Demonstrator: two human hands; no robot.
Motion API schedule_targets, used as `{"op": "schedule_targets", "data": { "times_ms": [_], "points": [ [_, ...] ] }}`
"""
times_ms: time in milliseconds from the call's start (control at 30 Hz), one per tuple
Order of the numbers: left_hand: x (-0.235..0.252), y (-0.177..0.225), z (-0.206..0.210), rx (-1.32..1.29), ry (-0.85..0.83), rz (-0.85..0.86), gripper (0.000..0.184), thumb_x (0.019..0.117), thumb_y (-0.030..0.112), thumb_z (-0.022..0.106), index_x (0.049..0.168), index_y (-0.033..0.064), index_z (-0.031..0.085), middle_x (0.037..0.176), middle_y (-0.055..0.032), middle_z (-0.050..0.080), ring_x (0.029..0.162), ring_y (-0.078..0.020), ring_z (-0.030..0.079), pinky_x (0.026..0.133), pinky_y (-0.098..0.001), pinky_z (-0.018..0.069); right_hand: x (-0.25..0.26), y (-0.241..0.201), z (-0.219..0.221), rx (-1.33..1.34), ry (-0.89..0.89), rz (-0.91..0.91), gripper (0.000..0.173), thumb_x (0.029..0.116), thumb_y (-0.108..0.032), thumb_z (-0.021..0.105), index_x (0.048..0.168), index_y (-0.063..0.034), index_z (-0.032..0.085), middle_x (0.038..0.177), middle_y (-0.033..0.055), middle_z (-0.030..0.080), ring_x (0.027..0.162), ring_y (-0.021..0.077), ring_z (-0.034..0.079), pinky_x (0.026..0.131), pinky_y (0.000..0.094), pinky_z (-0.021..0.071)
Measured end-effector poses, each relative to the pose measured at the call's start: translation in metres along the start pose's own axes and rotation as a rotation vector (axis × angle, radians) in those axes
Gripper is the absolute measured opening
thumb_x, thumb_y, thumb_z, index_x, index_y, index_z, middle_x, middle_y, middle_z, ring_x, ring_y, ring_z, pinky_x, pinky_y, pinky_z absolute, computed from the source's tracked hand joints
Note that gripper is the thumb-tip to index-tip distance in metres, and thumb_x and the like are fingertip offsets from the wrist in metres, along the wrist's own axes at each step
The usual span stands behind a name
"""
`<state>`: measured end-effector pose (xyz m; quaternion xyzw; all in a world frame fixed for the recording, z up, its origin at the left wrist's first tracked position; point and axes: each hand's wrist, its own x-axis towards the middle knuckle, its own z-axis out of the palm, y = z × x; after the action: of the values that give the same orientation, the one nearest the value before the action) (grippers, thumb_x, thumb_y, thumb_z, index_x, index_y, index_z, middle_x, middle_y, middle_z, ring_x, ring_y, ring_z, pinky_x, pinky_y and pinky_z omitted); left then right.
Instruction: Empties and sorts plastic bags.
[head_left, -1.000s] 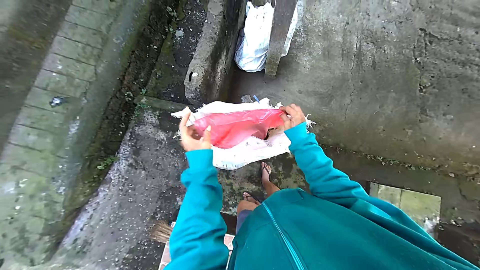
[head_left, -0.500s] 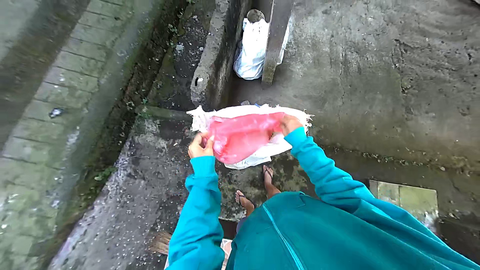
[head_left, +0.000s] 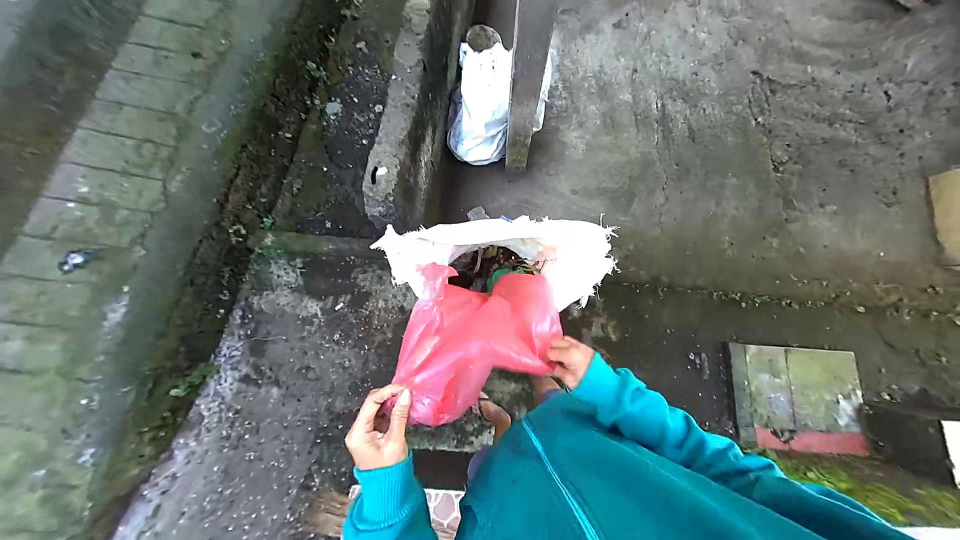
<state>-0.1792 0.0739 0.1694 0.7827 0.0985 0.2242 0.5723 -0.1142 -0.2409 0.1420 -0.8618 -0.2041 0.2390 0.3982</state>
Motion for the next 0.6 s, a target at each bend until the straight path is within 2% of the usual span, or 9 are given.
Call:
{"op": "schedule_targets", "data": {
  "times_ms": [33,100,167,200,233,300,367,467,600],
  "points": [
    [-0.003,0.000,-0.005,0.002,-0.035,0.013,0.012,0.0893,0.008,0.063,0.092,-0.0033,0.068,0.090,0.0061,0.070,0.084,0.0077,0.064,0.075,-0.0115,0.0543,-0.001,-0.001,0.002,0.017,-0.087,0.013,0.019,0.0912,0.003,0.065,0.107,0.0034,0.076,0.109,0.0245,0.073,0.112,0.0444,0.067,0.101,0.0604,0.0501],
    [0.004,0.011,-0.011,0.048,-0.106,0.052,0.020,0.0955,0.026,0.065,0.096,0.0061,0.069,0.098,0.0072,0.070,0.093,0.0058,0.064,0.081,-0.0131,0.0540,0.003,-0.013,-0.002,0.027,0.002,-0.105,0.020,0.0858,0.003,0.065,0.101,0.0007,0.078,0.099,0.0206,0.074,0.101,0.0402,0.070,0.090,0.0557,0.0565],
    [0.000,0.016,-0.011,0.065,-0.149,-0.039,0.055,0.0951,0.040,0.064,0.117,-0.0104,0.058,0.115,-0.0070,0.067,0.104,0.0011,0.064,0.087,-0.0175,0.0549,-0.003,-0.018,-0.001,0.033,-0.016,-0.081,0.018,0.0881,-0.002,0.065,0.100,-0.0008,0.078,0.101,0.0196,0.074,0.103,0.0396,0.069,0.092,0.0540,0.0558],
    [0.004,0.009,-0.006,0.057,-0.212,-0.134,0.084,0.0915,0.048,0.065,0.135,-0.0186,0.039,0.130,-0.0171,0.058,0.112,-0.0019,0.061,0.091,-0.0190,0.0542,0.004,-0.011,-0.002,0.029,-0.074,-0.008,0.018,0.0911,-0.003,0.066,0.104,0.0008,0.078,0.107,0.0224,0.073,0.110,0.0424,0.066,0.098,0.0561,0.0519],
    [0.010,0.001,0.001,0.058,-0.241,-0.214,0.095,0.0867,0.048,0.069,0.143,-0.0187,0.030,0.133,-0.0207,0.056,0.110,-0.0031,0.062,0.088,-0.0199,0.0558,0.016,-0.004,-0.006,0.016,-0.111,0.068,0.020,0.0937,-0.003,0.065,0.109,0.0029,0.076,0.114,0.0261,0.071,0.117,0.0456,0.063,0.104,0.0585,0.0480],
    [0.031,0.000,0.018,0.122,-0.222,-0.269,0.074,0.0808,0.018,0.074,0.140,-0.0136,0.043,0.117,-0.0198,0.068,0.092,-0.0056,0.070,0.076,-0.0220,0.0586,0.038,-0.002,-0.028,-0.085,-0.010,0.097,0.023,0.0949,-0.001,0.062,0.114,0.0025,0.075,0.117,0.0272,0.069,0.116,0.0458,0.064,0.103,0.0592,0.0495],
    [0.061,0.011,0.030,0.206,-0.210,-0.206,0.053,0.0833,0.004,0.072,0.133,-0.0089,0.056,0.106,-0.0171,0.072,0.084,-0.0080,0.070,0.075,-0.0252,0.0582,0.060,0.007,-0.059,-0.224,0.217,-0.026,0.024,0.0924,0.000,0.062,0.113,-0.0013,0.076,0.111,0.0241,0.071,0.107,0.0423,0.069,0.095,0.0590,0.0546],
    [0.129,0.045,0.044,0.226,-0.203,-0.043,0.049,0.0872,0.005,0.072,0.133,-0.0035,0.057,0.108,-0.0124,0.071,0.082,-0.0045,0.068,0.074,-0.0231,0.0580,0.097,-0.005,-0.123,-0.309,0.482,-0.149,0.026,0.0915,-0.001,0.061,0.112,-0.0023,0.076,0.107,0.0257,0.071,0.103,0.0448,0.068,0.088,0.0617,0.0549],
    [0.195,0.102,0.055,0.215,-0.181,0.055,0.054,0.0888,0.014,0.073,0.137,0.0012,0.053,0.101,0.0002,0.070,0.070,0.0039,0.062,0.060,-0.0156,0.0519,0.113,-0.049,-0.192,-0.424,0.687,-0.372,0.023,0.0932,-0.004,0.058,0.105,-0.0011,0.077,0.098,0.0236,0.073,0.092,0.0410,0.071,0.081,0.0543,0.0559]
  ]
}}
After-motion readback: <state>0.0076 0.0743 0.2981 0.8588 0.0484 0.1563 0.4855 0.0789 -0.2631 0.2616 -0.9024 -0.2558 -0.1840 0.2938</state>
